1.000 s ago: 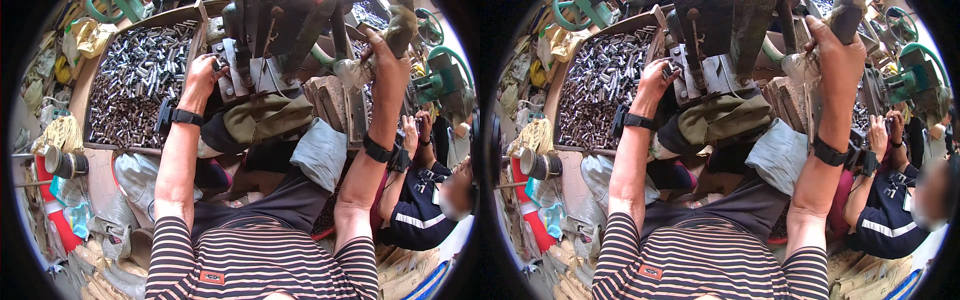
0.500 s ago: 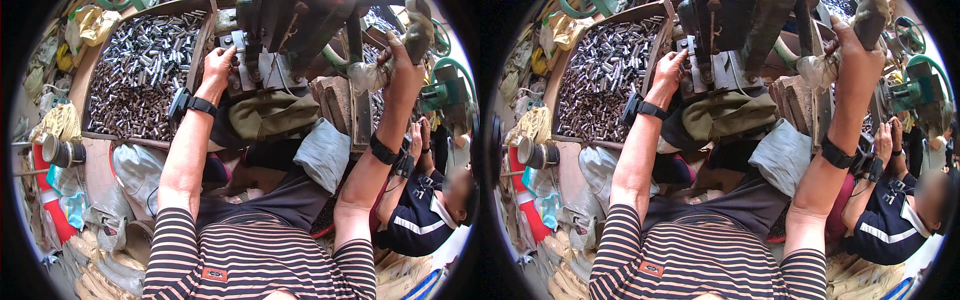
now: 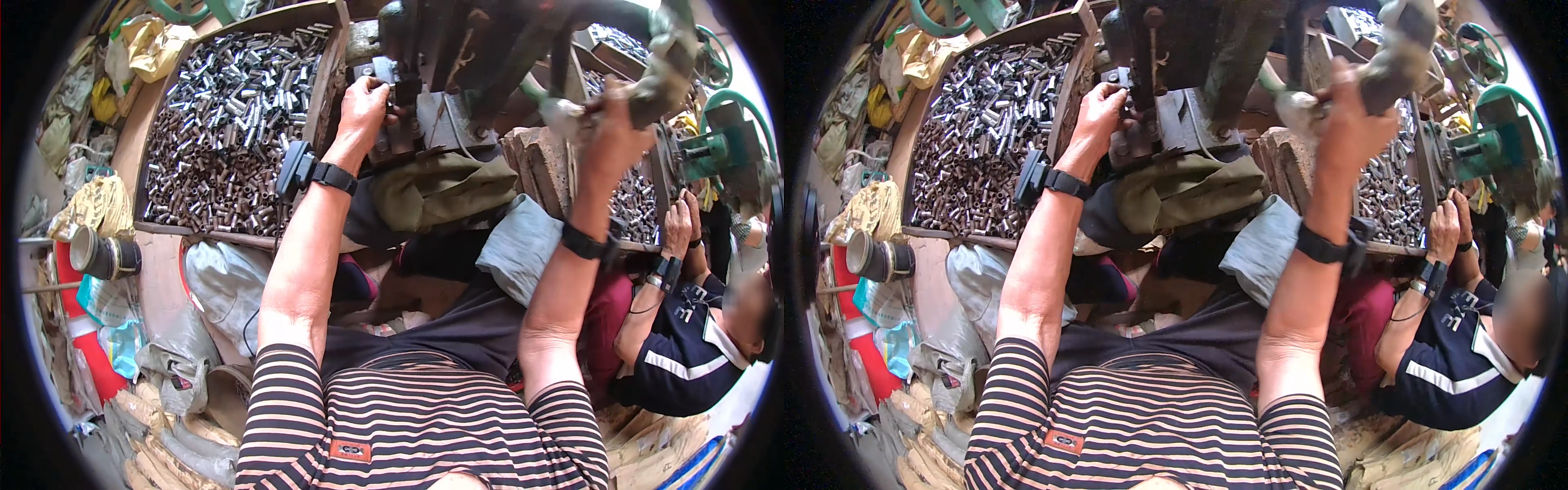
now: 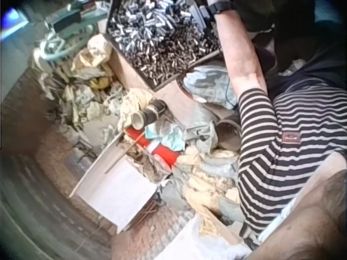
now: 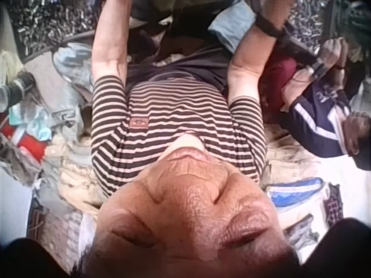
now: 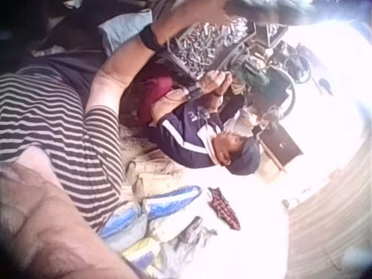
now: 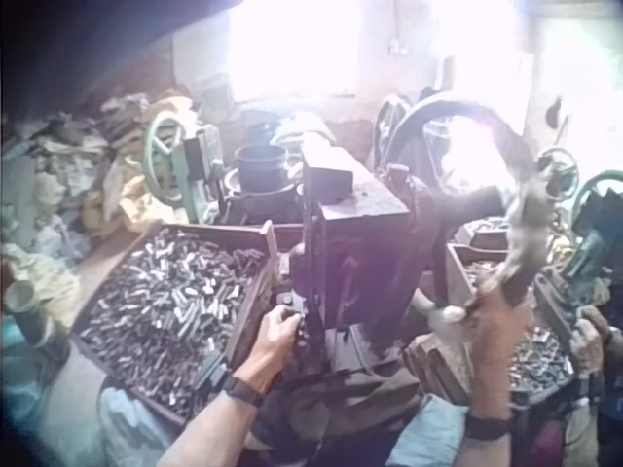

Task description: Manually inspecting small metal components and using a hand-operated press to assemble or mark them.

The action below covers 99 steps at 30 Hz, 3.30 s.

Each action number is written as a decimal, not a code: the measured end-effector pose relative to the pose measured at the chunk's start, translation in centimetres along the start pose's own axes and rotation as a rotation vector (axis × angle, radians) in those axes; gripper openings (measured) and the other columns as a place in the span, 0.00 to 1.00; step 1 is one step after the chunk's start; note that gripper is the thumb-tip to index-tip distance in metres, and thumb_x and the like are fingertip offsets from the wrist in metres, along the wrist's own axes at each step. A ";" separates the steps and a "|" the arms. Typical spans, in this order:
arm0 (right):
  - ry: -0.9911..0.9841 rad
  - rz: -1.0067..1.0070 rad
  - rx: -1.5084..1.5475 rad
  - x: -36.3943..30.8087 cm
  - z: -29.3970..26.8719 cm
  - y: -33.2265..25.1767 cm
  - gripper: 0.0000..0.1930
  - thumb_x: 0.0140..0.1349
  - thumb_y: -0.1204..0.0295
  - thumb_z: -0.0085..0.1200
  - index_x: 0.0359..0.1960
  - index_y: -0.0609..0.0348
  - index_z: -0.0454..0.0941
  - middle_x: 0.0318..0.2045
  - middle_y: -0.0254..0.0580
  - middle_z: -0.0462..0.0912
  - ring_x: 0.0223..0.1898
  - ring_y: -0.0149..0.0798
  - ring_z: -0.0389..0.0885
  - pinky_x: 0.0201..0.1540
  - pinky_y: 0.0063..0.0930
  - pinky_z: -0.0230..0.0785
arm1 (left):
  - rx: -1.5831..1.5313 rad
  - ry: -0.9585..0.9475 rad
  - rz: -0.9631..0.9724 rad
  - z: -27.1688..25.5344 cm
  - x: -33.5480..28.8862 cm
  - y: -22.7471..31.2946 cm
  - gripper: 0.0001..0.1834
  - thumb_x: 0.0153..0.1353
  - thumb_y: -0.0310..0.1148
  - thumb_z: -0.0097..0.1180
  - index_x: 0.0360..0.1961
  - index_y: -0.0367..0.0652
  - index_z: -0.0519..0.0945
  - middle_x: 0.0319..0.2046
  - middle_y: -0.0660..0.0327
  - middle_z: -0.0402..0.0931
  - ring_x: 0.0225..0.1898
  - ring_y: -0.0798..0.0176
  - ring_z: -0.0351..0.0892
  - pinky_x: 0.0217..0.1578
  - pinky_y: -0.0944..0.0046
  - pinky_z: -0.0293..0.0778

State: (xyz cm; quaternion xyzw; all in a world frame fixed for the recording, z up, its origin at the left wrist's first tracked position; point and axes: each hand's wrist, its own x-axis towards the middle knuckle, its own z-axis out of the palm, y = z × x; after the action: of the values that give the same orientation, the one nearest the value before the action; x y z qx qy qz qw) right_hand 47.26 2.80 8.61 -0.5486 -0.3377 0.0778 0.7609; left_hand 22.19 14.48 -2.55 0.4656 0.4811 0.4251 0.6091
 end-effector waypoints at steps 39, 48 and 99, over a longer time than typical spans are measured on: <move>-0.199 -0.080 -0.108 1.5 -0.3 -4.4 0.10 0.50 0.72 0.62 0.30 0.64 0.75 0.22 0.30 0.75 0.26 0.22 0.69 0.30 0.24 0.66 | 0.321 0.287 0.458 0.1 1.2 -4.5 0.13 0.67 0.37 0.48 0.34 0.36 0.74 0.21 0.67 0.70 0.21 0.74 0.66 0.22 0.70 0.64; -0.222 -0.058 -0.112 1.1 -0.4 -4.6 0.12 0.48 0.73 0.59 0.34 0.65 0.77 0.22 0.44 0.79 0.25 0.30 0.76 0.32 0.30 0.70 | 0.210 0.103 0.291 -2.4 3.4 -4.7 0.08 0.65 0.31 0.47 0.41 0.39 0.73 0.26 0.67 0.70 0.22 0.73 0.67 0.21 0.72 0.63; -0.013 -0.091 0.015 -1.9 1.0 2.6 0.04 0.56 0.76 0.57 0.26 0.63 0.77 0.20 0.33 0.77 0.21 0.26 0.75 0.26 0.20 0.65 | 0.664 0.340 0.340 0.4 1.8 -2.9 0.13 0.63 0.38 0.44 0.37 0.37 0.73 0.35 0.41 0.77 0.41 0.36 0.75 0.40 0.44 0.70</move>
State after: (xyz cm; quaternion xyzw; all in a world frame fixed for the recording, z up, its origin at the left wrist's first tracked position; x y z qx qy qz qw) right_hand 45.86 3.65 5.64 -0.5264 -0.3665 0.0491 0.7656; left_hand 23.12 15.53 -5.66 0.6330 0.6020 0.4122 0.2587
